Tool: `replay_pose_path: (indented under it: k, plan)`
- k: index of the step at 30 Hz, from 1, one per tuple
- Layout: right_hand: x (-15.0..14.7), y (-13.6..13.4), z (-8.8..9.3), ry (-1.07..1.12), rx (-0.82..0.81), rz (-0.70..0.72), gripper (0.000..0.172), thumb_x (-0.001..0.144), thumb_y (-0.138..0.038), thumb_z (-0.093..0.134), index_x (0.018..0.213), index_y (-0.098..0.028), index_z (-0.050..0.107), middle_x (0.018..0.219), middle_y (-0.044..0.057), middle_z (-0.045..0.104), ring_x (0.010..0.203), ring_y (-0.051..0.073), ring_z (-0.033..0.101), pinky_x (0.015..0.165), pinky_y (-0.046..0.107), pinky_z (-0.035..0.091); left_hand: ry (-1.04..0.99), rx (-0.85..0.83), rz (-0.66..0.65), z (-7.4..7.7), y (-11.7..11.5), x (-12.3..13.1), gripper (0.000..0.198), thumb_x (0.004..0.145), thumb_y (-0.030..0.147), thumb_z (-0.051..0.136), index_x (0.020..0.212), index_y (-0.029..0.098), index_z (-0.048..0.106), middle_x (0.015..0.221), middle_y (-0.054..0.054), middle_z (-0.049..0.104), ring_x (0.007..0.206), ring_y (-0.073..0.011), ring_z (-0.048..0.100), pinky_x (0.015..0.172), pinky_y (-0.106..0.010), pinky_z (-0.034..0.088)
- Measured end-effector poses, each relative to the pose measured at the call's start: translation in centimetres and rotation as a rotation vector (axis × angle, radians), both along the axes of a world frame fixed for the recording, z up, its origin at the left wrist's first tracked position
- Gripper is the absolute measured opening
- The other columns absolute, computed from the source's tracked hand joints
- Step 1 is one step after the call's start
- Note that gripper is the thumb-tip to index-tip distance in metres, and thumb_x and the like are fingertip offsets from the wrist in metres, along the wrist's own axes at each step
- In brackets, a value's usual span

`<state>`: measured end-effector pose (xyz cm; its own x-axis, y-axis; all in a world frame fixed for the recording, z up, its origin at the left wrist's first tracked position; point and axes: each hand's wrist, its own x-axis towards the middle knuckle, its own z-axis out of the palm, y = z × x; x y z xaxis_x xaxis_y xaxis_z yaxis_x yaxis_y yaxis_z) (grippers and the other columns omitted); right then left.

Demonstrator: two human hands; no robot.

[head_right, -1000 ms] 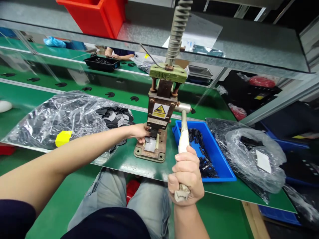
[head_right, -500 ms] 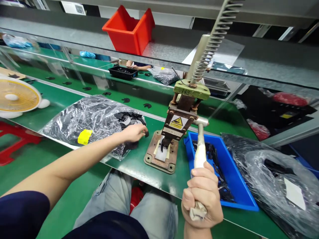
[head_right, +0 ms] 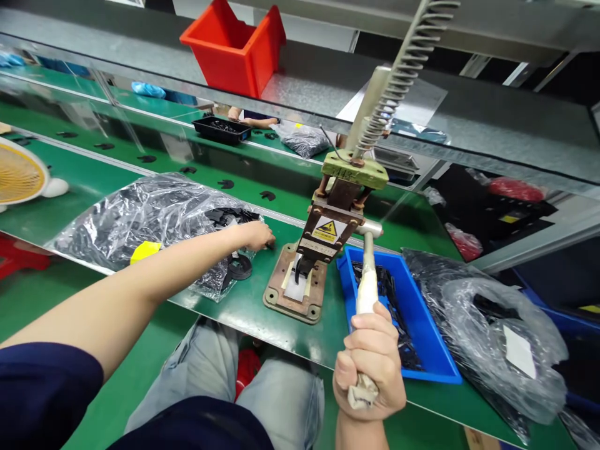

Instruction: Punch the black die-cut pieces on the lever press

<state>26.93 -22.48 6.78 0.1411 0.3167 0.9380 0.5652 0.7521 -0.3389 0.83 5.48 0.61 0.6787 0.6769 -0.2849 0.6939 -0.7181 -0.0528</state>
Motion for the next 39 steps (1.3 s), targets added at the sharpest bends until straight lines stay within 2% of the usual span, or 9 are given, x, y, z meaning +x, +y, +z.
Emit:
replay_pose_path:
  k: [4, 8, 11, 15, 18, 22, 25, 30, 39]
  plan:
    - [0.0, 0.1, -0.3, 0.003, 0.014, 0.003, 0.027, 0.088, -0.027, 0.072, 0.067, -0.021, 0.056, 0.072, -0.002, 0.064, 0.082, 0.018, 0.068, 0.104, 0.062, 0.055, -0.226, -0.015, 0.098, 0.5, -1.5, -0.5, 0.032, 0.089, 0.028, 0.067, 0.119, 0.018, 0.071, 0.112, -0.014, 0.077, 0.102, -0.0278, 0.072, 0.087, -0.032, 0.05]
    - [0.0, 0.3, -0.4, 0.021, 0.031, -0.005, 0.028, 0.088, -0.028, 0.071, 0.066, -0.022, 0.055, 0.071, -0.003, 0.063, 0.08, 0.018, 0.068, 0.103, 0.064, 0.055, -0.447, -0.108, 0.183, 1.0, -4.3, -1.1, 0.02, 0.091, 0.03, 0.066, 0.108, 0.021, 0.066, 0.09, -0.007, 0.075, 0.084, -0.0242, 0.071, 0.074, -0.029, 0.047]
    - [0.0, 0.3, -0.3, 0.022, 0.021, -0.005, 0.028, 0.086, -0.026, 0.07, 0.065, -0.022, 0.052, 0.07, -0.003, 0.062, 0.079, 0.018, 0.066, 0.101, 0.064, 0.055, -0.498, -0.167, 0.241, 1.1, -6.1, -1.2, 0.01, 0.094, 0.032, 0.062, 0.095, 0.022, 0.063, 0.082, -0.003, 0.071, 0.075, -0.0208, 0.067, 0.068, -0.028, 0.044]
    - [-0.1, 0.1, -0.1, 0.003, 0.008, -0.005, 0.023, 0.083, -0.021, 0.069, 0.067, -0.022, 0.053, 0.072, -0.003, 0.061, 0.08, 0.019, 0.066, 0.101, 0.062, 0.055, -0.542, -0.214, 0.267, 0.9, -7.2, -1.2, 0.015, 0.086, 0.032, 0.072, 0.084, 0.022, 0.062, 0.08, 0.0, 0.068, 0.072, -0.018, 0.063, 0.064, -0.027, 0.041]
    - [-0.1, 0.1, -0.1, 0.002, 0.003, 0.003, 0.02, 0.081, -0.015, 0.067, 0.067, -0.021, 0.053, 0.072, -0.003, 0.061, 0.081, 0.018, 0.066, 0.104, 0.06, 0.054, -0.69, -0.384, 0.32, 0.4, -7.3, -1.0, 0.021, 0.083, 0.034, 0.079, 0.086, 0.02, 0.063, 0.076, 0.002, 0.066, 0.068, -0.0149, 0.062, 0.063, -0.024, 0.043]
    - [-0.1, 0.3, -0.2, -0.004, 0.029, 0.0, 0.02, 0.079, -0.012, 0.066, 0.067, -0.022, 0.052, 0.071, -0.004, 0.062, 0.08, 0.018, 0.066, 0.103, 0.061, 0.054, -1.115, -0.692, 0.552, -1.0, -7.7, 0.4, 0.029, 0.084, 0.028, 0.082, 0.095, 0.018, 0.057, 0.07, 0.006, 0.064, 0.059, -0.0106, 0.063, 0.061, -0.023, 0.051]
    - [0.0, 0.4, -0.4, 0.005, 0.036, -0.016, 0.019, 0.08, -0.016, 0.066, 0.068, -0.023, 0.053, 0.072, -0.004, 0.062, 0.08, 0.018, 0.066, 0.102, 0.062, 0.054, -1.291, -0.863, 0.61, -1.7, -8.3, 2.1, 0.034, 0.082, 0.025, 0.086, 0.099, 0.017, 0.058, 0.068, 0.007, 0.064, 0.056, -0.0099, 0.064, 0.061, -0.025, 0.057]
    - [-0.1, 0.4, -0.4, 0.011, 0.045, -0.017, 0.018, 0.082, -0.019, 0.066, 0.069, -0.023, 0.055, 0.071, -0.003, 0.061, 0.079, 0.018, 0.065, 0.101, 0.061, 0.054, -1.277, -0.868, 0.672, -1.8, -9.4, 4.1, 0.029, 0.087, 0.029, 0.084, 0.083, 0.016, 0.058, 0.062, 0.005, 0.063, 0.052, -0.0078, 0.063, 0.054, -0.02, 0.056]
    - [-0.4, 0.4, -0.5, 0.049, 0.046, -0.023, 0.023, 0.086, -0.025, 0.068, 0.067, -0.023, 0.055, 0.07, -0.003, 0.061, 0.079, 0.018, 0.065, 0.104, 0.061, 0.055, -1.179, -0.823, 0.677, -1.8, -8.9, 4.7, 0.029, 0.084, 0.029, 0.086, 0.081, 0.015, 0.062, 0.06, 0.006, 0.063, 0.045, -0.0072, 0.061, 0.047, -0.016, 0.05]
